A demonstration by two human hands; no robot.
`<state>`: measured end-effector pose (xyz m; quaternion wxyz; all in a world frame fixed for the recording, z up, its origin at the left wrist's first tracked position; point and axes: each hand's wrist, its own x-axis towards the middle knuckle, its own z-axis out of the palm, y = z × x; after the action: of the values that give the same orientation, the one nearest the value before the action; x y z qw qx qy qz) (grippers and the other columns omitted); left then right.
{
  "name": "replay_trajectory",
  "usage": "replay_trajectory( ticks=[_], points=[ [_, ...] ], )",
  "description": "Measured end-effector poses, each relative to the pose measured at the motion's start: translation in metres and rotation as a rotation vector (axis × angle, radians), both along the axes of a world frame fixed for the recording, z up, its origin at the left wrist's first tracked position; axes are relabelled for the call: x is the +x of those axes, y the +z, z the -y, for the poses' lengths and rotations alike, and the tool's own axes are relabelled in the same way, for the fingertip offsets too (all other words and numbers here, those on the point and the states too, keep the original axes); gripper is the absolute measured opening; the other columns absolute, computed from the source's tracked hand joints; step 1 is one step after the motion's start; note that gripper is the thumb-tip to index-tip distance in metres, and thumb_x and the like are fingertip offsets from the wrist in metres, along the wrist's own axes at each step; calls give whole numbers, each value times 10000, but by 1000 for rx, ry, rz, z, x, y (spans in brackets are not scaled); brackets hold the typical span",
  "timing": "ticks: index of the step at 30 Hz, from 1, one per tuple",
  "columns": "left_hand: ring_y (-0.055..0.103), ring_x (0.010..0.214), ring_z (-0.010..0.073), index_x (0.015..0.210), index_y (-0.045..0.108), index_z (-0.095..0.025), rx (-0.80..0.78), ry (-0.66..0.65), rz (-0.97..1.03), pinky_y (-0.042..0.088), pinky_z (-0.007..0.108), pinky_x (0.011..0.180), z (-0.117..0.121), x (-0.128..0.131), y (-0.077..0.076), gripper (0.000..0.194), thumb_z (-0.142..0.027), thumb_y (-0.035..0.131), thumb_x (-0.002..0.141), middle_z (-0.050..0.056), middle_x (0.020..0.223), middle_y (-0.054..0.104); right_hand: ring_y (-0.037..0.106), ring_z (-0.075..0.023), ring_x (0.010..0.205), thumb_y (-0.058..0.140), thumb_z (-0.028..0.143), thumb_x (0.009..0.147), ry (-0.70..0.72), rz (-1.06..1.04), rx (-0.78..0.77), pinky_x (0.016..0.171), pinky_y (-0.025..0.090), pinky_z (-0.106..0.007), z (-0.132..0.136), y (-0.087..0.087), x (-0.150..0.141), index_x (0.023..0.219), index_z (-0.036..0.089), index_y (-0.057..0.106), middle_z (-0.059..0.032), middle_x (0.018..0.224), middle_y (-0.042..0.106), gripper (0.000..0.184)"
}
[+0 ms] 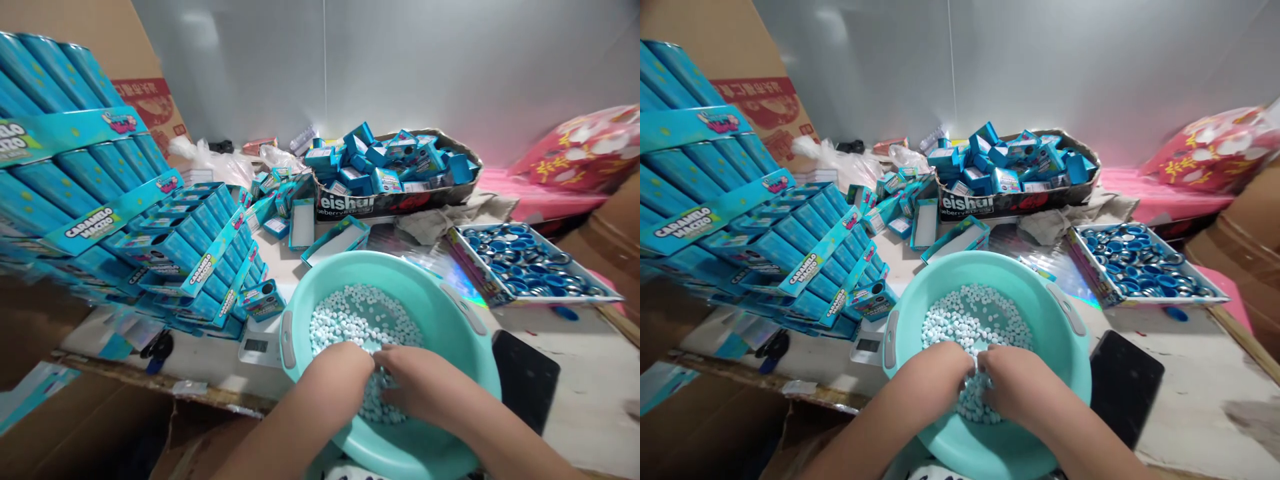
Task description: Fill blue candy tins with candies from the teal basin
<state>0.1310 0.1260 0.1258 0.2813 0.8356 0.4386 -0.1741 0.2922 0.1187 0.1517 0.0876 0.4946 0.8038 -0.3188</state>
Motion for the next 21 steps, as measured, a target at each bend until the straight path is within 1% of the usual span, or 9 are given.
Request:
replay_trajectory(
  ticks=[2,4,6,9,12,14,17,19,21],
  points=[
    [688,912,287,989,738,-172,39,30,12,542,383,795,1,-9,13,229,-159,564,840,115,1005,724,680,-326,945,650,188,714,-7,22,-4,771,471,-379,0,0,0,999,207,720,-89,1014,714,294],
    [673,977,261,1030,724,-228,87,108,89,530,362,834,4,-19,28,280,-162,511,861,78,1073,706,678,-313,928,645,201,717,-14,34,-9,759,461,-371,0,2,1,1011,211,717,-82,1006,713,302],
    [657,1000,225,986,718,-251,124,205,216,510,329,859,6,-31,44,260,-147,526,844,41,1075,694,674,-304,920,633,208,720,-12,36,-6,750,452,-365,1,4,1,1015,216,713,-77,1009,712,306],
    [648,969,176,913,704,-244,181,361,411,487,281,853,5,-55,67,188,-133,572,836,5,1009,697,671,-301,910,627,220,719,-6,42,-7,742,448,-365,2,9,1,1007,220,710,-77,1021,710,300],
    [649,926,155,923,705,-246,377,558,537,485,262,853,-2,-90,81,120,-198,610,866,-11,963,707,668,-300,918,635,232,722,-12,24,-5,756,455,-368,2,10,2,981,219,709,-78,1022,710,269],
    [658,880,159,925,712,-247,567,706,569,498,265,818,-9,-115,82,100,-282,634,872,-7,953,714,667,-303,933,649,246,727,-20,10,-7,769,461,-370,2,9,3,991,219,710,-77,1027,713,272],
    [671,845,177,916,720,-245,784,881,534,504,280,772,-17,-144,73,156,-377,669,850,1,944,728,669,-315,943,663,259,732,-21,4,-13,780,470,-381,0,9,3,1032,220,716,-80,1037,715,308],
    [681,848,190,914,724,-245,810,947,499,504,288,770,-20,-154,66,181,-402,687,829,1,920,736,671,-320,945,659,252,735,-17,0,-10,780,473,-384,0,10,4,1041,217,719,-82,1035,717,314],
    [686,853,198,919,726,-245,790,973,484,509,297,785,-22,-158,59,201,-416,697,817,0,906,741,673,-320,946,655,245,736,-20,-9,-12,778,474,-381,0,10,4,1045,216,721,-81,1034,718,318]
  ],
)
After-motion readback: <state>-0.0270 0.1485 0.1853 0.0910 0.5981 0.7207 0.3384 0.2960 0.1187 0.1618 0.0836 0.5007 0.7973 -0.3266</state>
